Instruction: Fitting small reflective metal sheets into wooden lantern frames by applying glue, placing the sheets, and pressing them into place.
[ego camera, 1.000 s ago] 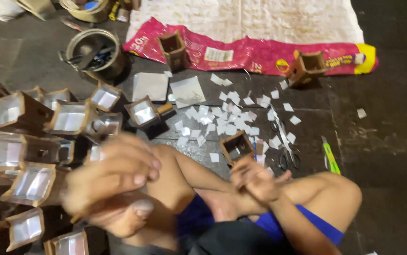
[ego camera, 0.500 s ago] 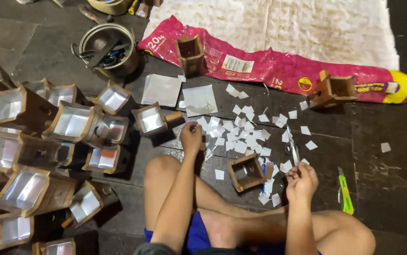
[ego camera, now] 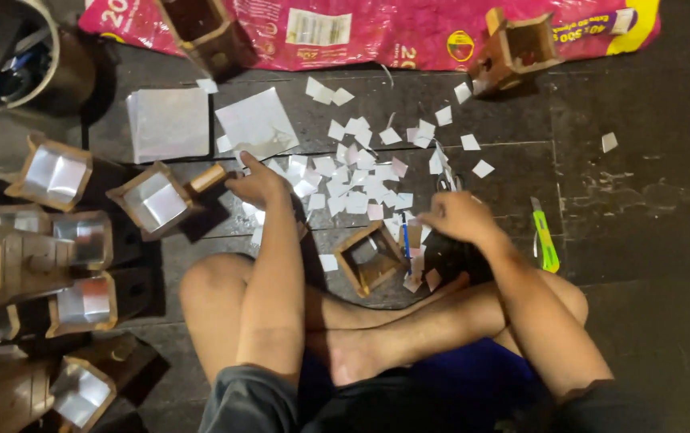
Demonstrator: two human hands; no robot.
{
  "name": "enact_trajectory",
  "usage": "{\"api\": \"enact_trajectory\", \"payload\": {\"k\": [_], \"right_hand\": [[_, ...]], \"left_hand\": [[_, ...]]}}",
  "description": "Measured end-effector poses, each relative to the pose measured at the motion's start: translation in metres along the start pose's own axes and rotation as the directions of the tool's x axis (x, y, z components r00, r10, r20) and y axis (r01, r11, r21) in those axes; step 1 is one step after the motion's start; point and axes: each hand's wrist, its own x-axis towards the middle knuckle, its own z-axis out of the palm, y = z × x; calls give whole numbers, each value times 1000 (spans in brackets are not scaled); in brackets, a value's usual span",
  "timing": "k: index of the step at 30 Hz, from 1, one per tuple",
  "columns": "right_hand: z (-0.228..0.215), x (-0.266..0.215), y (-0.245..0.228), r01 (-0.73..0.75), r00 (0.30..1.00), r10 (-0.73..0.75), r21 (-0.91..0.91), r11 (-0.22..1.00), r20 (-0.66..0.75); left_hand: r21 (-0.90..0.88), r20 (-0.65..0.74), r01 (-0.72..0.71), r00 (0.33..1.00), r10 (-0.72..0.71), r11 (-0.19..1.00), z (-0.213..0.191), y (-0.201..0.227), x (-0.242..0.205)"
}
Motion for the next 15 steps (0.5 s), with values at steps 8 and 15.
{"api": "enact_trajectory", "payload": {"k": [8,15], "right_hand": [[100,7,8,-93,966,165,-330,939,198],[91,-1,13,-142,980,151,-77,987,128]], "left_hand": [[-15,-80,317,945,-317,948,-7,47,-9],[-376,107,244,970,-220,894,8,-3,23]]}}
